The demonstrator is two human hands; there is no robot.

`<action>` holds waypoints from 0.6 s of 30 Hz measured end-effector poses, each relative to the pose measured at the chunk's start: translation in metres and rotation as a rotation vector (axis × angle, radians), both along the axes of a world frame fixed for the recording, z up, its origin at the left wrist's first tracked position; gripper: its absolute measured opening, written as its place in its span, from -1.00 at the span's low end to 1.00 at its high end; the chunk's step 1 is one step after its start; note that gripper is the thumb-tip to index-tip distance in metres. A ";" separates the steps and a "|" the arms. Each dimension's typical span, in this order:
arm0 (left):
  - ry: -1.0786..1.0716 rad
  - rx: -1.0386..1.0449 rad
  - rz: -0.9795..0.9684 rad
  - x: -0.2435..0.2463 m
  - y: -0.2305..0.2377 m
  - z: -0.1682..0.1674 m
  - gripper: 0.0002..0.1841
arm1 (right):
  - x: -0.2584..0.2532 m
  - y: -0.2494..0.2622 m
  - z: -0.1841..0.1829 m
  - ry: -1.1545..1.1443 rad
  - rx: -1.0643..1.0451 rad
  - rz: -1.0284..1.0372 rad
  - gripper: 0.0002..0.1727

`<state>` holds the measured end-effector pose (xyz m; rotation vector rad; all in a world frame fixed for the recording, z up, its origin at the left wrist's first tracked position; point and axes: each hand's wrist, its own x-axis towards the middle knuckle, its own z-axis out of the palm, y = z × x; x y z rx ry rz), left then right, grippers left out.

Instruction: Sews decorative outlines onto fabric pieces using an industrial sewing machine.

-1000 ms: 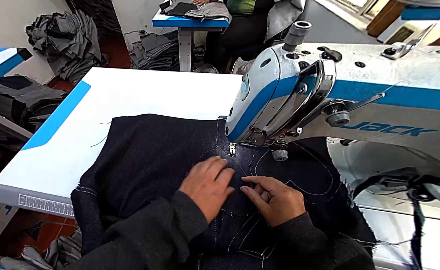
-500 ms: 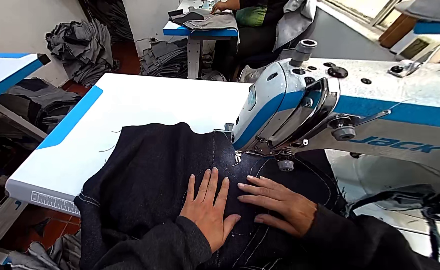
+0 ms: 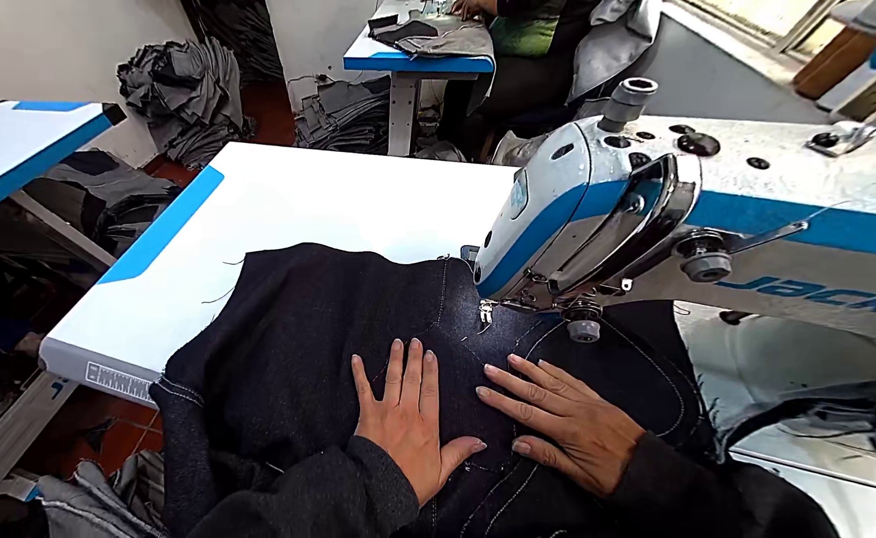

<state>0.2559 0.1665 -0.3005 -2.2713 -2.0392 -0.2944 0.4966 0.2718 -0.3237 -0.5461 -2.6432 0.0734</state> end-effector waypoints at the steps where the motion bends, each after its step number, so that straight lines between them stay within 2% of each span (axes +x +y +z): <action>1: -0.008 -0.033 -0.001 -0.001 0.001 0.002 0.12 | 0.000 0.000 0.000 0.006 0.004 -0.001 -0.35; 6: -0.082 -0.198 -0.040 -0.010 0.012 0.014 0.08 | 0.003 -0.006 -0.002 0.034 -0.008 -0.033 -0.33; 10: -0.082 -0.193 -0.149 -0.018 0.025 0.013 0.06 | 0.008 -0.014 0.000 0.015 -0.009 -0.077 -0.29; 14: -0.121 -0.101 -0.283 -0.035 0.064 0.007 -0.02 | -0.001 -0.001 0.007 -0.015 0.060 -0.136 -0.22; 18: -0.091 -0.153 -0.525 -0.073 0.121 0.018 -0.04 | -0.044 -0.013 0.005 0.029 0.033 -0.397 -0.28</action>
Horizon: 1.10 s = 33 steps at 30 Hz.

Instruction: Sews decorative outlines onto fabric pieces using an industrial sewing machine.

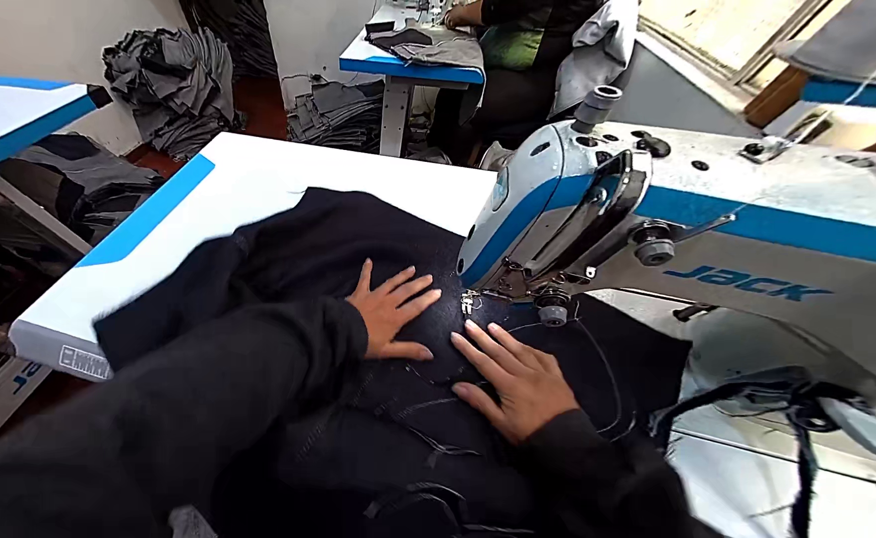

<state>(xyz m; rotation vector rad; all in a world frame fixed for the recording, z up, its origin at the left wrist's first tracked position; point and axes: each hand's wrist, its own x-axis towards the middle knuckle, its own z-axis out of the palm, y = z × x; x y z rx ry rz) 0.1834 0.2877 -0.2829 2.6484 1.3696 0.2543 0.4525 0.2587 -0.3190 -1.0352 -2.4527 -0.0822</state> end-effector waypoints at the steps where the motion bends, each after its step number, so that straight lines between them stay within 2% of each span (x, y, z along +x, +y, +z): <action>1: -0.005 0.026 -0.089 -0.009 0.013 -0.002 -0.03 | -0.013 -0.012 0.000 0.001 -0.013 -0.082 -0.26; 4: 0.017 0.073 -0.285 -0.017 0.025 -0.003 0.01 | -0.034 -0.054 0.004 -0.006 0.020 -0.228 -0.15; 9: -0.050 0.104 -0.477 -0.010 -0.006 -0.014 0.07 | -0.019 -0.111 0.014 -0.109 0.015 -0.188 -0.11; 15: -0.035 0.107 -0.590 -0.025 0.035 -0.010 0.07 | -0.038 -0.087 0.006 -0.097 0.097 -0.190 -0.10; 19: -0.070 0.125 -0.645 -0.030 0.058 -0.013 0.08 | -0.047 -0.074 0.010 -0.095 0.077 -0.197 -0.11; 33: -0.101 0.117 -0.625 -0.024 0.056 -0.012 0.07 | -0.043 -0.073 0.018 -0.132 0.000 -0.206 -0.17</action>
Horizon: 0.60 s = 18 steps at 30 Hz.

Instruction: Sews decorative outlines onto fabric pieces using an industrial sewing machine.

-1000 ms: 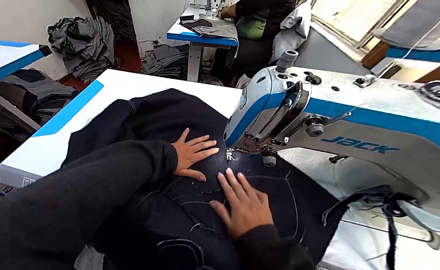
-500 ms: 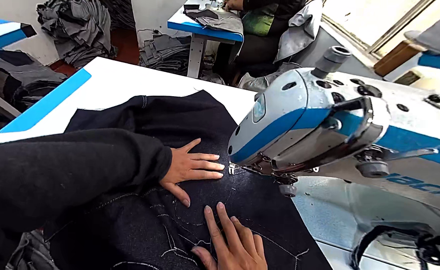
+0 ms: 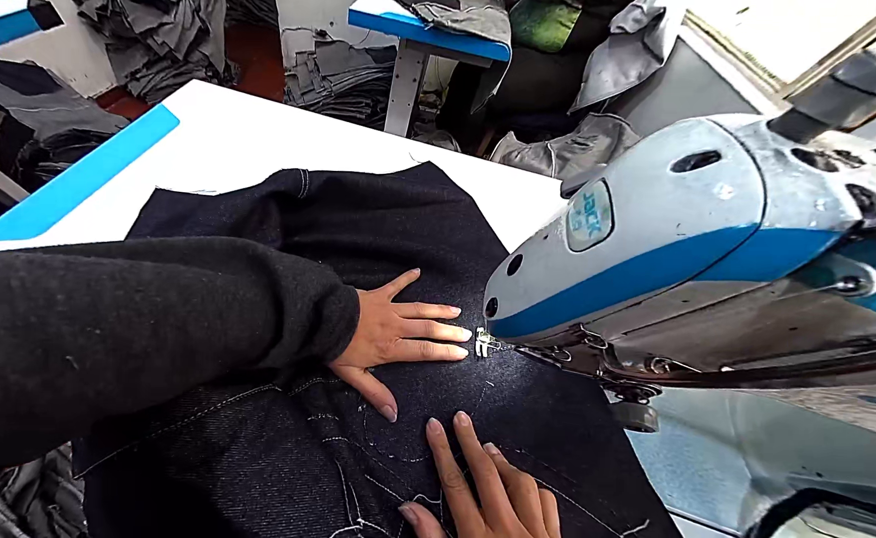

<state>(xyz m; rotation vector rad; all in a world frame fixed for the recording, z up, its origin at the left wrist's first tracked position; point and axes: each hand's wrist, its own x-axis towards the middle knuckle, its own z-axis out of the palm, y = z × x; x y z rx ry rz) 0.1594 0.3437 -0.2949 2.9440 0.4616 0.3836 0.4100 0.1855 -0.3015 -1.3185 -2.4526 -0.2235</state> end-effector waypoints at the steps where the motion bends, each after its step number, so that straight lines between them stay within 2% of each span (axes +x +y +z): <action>1: -0.001 0.000 0.000 0.000 0.000 0.000 0.07 | 0.000 0.000 0.000 -0.001 -0.002 0.000 -0.17; 18: 0.036 0.012 0.025 -0.001 -0.002 0.000 0.05 | 0.003 0.002 -0.002 0.001 0.037 -0.003 -0.21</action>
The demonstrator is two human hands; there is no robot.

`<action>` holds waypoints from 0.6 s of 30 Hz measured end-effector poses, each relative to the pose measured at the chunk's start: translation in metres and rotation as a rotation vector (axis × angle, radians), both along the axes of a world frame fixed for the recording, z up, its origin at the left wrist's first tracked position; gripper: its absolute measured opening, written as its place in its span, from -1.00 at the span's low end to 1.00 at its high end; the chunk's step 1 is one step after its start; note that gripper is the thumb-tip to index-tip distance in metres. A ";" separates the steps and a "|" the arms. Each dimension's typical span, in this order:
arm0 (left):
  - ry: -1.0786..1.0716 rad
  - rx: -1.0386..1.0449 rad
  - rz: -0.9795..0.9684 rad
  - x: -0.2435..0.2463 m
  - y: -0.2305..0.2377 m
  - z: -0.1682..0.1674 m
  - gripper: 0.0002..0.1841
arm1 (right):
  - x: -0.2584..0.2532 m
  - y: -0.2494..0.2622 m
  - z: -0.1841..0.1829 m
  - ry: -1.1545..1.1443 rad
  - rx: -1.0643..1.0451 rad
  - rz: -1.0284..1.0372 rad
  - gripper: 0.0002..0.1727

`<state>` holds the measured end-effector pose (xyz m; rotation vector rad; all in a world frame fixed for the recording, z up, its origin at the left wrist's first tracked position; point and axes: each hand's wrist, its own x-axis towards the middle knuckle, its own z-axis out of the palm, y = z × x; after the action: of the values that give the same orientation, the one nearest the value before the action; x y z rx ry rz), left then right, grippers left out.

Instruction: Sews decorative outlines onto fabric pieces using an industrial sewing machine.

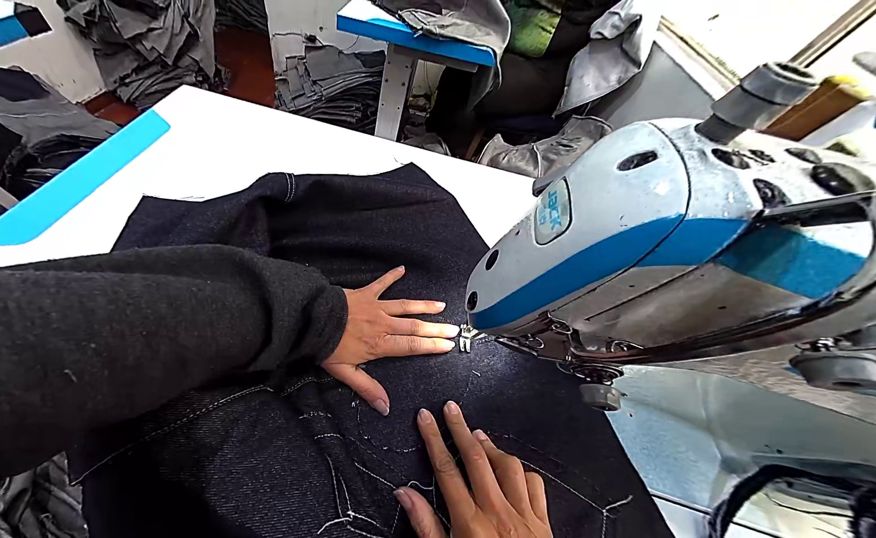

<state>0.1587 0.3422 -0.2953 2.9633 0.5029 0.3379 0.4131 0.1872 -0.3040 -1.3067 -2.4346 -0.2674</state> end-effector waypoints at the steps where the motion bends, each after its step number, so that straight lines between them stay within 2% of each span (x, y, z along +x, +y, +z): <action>1: 0.011 -0.001 0.011 0.000 -0.001 0.000 0.05 | 0.001 0.001 0.000 0.001 0.000 0.003 -0.22; 4: 0.033 0.000 0.084 0.003 -0.005 0.000 0.07 | 0.010 0.012 0.000 0.016 -0.007 0.034 -0.24; 9: 0.026 -0.018 0.258 0.009 -0.009 0.004 0.04 | 0.036 0.061 -0.009 0.074 0.076 0.178 -0.35; 12: 0.026 -0.034 0.320 0.010 -0.005 0.007 0.00 | 0.044 0.076 -0.001 0.058 0.084 0.246 -0.41; 15: -0.004 -0.036 0.227 0.010 -0.002 0.009 -0.22 | 0.027 0.053 0.028 0.143 -0.086 0.276 -0.49; 18: -0.009 -0.075 0.132 0.010 0.000 0.010 -0.32 | -0.008 0.022 0.027 0.238 -0.237 0.223 -0.32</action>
<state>0.1687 0.3422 -0.2849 2.8616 0.6968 0.3369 0.4056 0.2091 -0.2772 -1.0714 -2.4299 0.2293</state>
